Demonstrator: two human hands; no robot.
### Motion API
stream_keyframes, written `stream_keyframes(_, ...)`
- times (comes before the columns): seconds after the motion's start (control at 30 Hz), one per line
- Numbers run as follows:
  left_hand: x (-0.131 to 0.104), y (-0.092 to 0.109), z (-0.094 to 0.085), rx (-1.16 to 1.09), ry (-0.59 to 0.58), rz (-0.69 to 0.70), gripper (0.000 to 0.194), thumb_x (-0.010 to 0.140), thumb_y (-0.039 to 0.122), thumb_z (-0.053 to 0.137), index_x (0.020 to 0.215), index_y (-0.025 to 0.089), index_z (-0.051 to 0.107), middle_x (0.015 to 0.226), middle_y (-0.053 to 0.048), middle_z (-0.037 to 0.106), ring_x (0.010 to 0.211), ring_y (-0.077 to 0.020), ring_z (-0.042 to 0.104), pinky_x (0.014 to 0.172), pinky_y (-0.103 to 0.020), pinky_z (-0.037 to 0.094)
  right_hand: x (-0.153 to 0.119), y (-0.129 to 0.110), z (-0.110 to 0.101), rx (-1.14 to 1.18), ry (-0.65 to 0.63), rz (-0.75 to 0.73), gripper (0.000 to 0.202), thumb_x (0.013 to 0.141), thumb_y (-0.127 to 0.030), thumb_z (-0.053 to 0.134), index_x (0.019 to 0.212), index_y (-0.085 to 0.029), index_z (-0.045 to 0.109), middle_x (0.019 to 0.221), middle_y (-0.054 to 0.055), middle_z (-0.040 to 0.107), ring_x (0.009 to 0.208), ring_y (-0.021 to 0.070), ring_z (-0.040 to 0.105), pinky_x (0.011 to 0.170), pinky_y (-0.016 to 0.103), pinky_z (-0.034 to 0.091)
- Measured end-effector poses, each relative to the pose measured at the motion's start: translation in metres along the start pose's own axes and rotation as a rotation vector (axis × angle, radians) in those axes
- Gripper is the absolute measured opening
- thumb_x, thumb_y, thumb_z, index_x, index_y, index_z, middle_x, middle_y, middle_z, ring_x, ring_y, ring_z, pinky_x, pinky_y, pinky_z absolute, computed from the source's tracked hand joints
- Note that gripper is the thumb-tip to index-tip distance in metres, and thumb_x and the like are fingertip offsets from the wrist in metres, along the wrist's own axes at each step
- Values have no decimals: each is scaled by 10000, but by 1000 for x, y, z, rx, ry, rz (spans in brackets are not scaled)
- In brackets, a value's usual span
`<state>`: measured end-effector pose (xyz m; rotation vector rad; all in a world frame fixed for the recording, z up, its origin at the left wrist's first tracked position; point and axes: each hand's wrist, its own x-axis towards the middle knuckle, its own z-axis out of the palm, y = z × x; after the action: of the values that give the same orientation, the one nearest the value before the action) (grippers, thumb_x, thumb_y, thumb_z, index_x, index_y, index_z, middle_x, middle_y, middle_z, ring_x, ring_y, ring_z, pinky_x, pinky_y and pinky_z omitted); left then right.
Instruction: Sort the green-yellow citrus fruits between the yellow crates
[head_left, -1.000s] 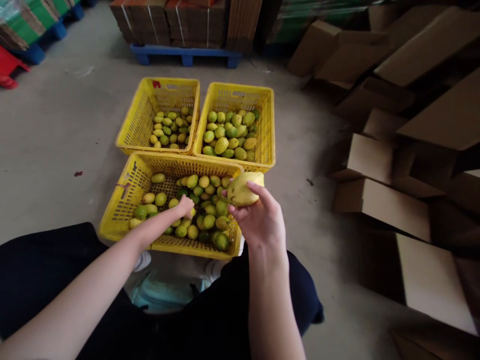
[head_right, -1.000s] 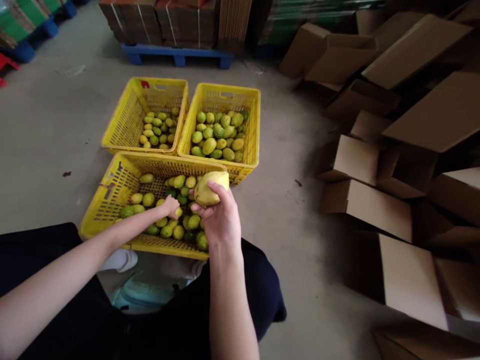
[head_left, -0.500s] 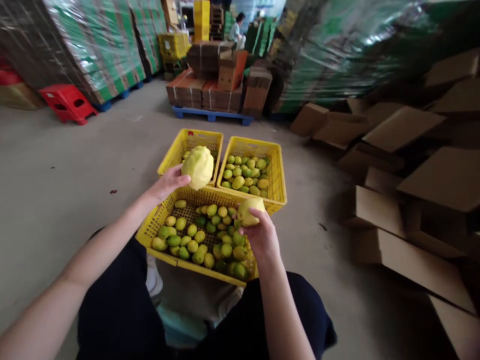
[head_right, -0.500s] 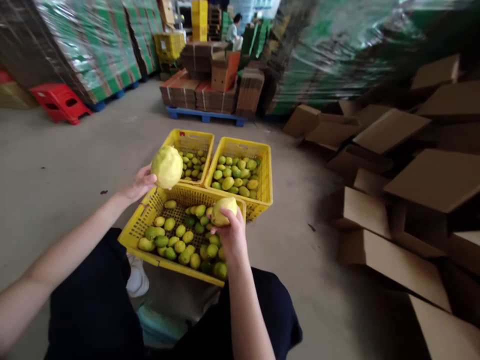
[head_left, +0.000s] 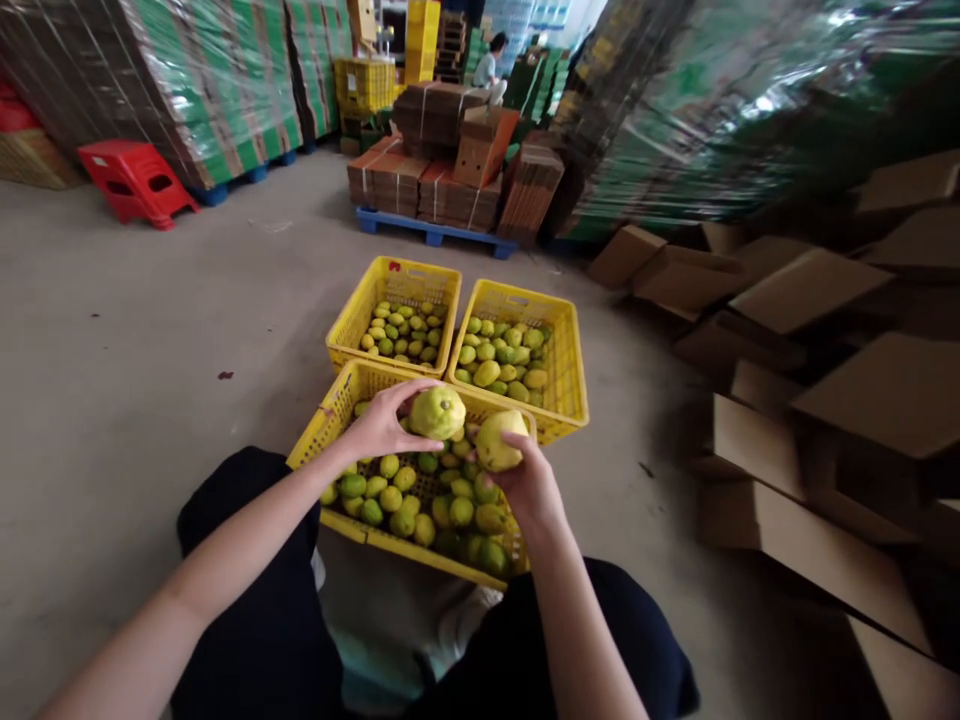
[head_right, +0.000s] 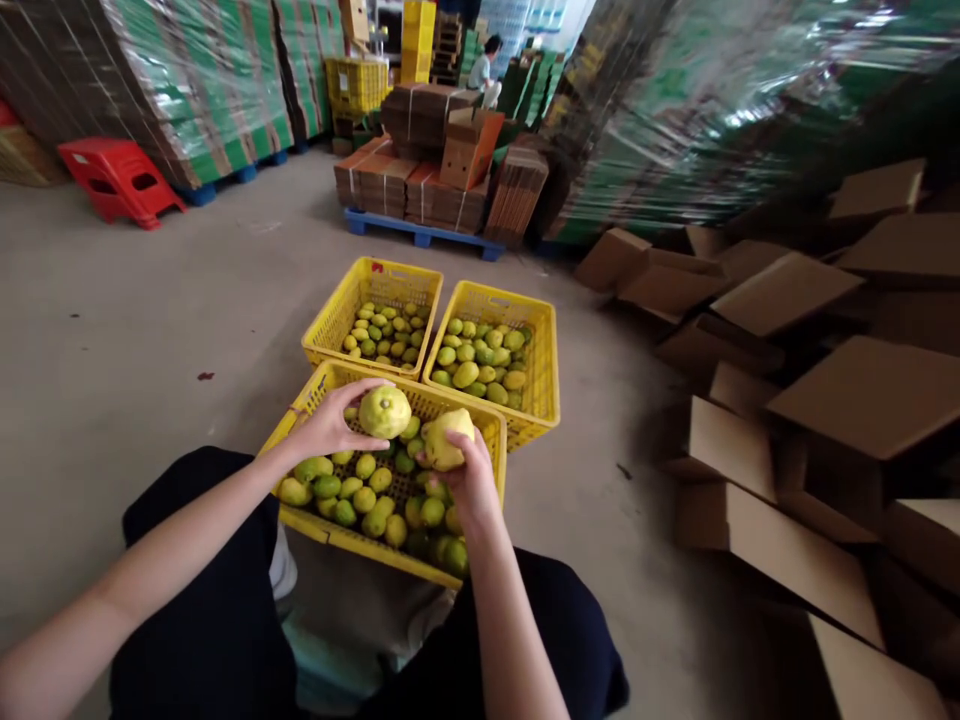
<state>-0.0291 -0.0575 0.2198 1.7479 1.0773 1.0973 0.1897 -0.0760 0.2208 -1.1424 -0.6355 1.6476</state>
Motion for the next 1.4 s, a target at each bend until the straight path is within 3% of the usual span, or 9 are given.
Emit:
stream_keyframes(0.13,-7,11,2,-39,-16,-21,724,607,350,866,1253,190,580,1268,-133,656,1165,-293,625,965,-417,514,2,-5,7,125,-76,31,346,689,-518,692,781,-187,653,654,43,696,532,176,636,376,240,445)
stream_keyframes(0.27,-11,10,5,-122,-2,-93,737,605,355,864,1257,185,565,1250,-117,661,1152,-285,633,975,-411,516,8,-2,4,295,20,78,248,709,-431,734,820,-224,656,708,2,713,601,161,655,443,235,498)
stream_keyframes(0.33,-11,6,7,-139,24,-120,740,598,359,867,1252,184,566,1256,-116,659,1144,-286,638,968,-413,522,10,1,2,329,-7,76,242,704,-396,760,858,-234,669,764,3,731,647,169,668,490,253,530)
stream_keyframes(0.47,-8,-3,11,-183,48,-170,784,585,368,875,1272,170,554,1245,-129,666,1117,-291,653,957,-427,528,11,4,-1,312,-143,-55,259,681,-347,773,901,-247,678,975,27,752,924,228,694,787,363,592)
stream_keyframes(0.6,-7,-5,10,-188,-29,-174,816,567,381,878,1283,147,565,1251,-145,664,1090,-295,660,955,-436,523,8,10,1,212,-155,-254,425,561,-159,783,941,-288,642,992,-23,734,1035,241,668,1016,417,491)
stream_keyframes(0.87,-15,4,-1,-223,-98,-159,843,512,411,891,1256,129,613,1264,-157,665,1167,-328,621,1007,-443,489,6,11,0,-14,-237,-415,753,454,-243,915,1152,-306,641,1210,19,687,1124,286,636,994,438,515)
stream_keyframes(1.07,-19,11,-11,-219,-71,-124,757,527,397,879,1197,129,649,1201,-127,694,1130,-309,638,998,-425,499,6,9,0,-132,-269,-491,744,462,-190,934,1154,-289,679,1223,25,696,1177,273,616,1028,428,505)
stream_keyframes(1.4,-20,10,-8,-168,-68,-120,751,540,441,868,1193,139,652,1192,-123,700,1122,-317,641,975,-423,514,-1,4,6,-87,-230,-424,700,469,-104,905,1112,-291,701,1191,24,708,1177,271,619,1051,425,483)
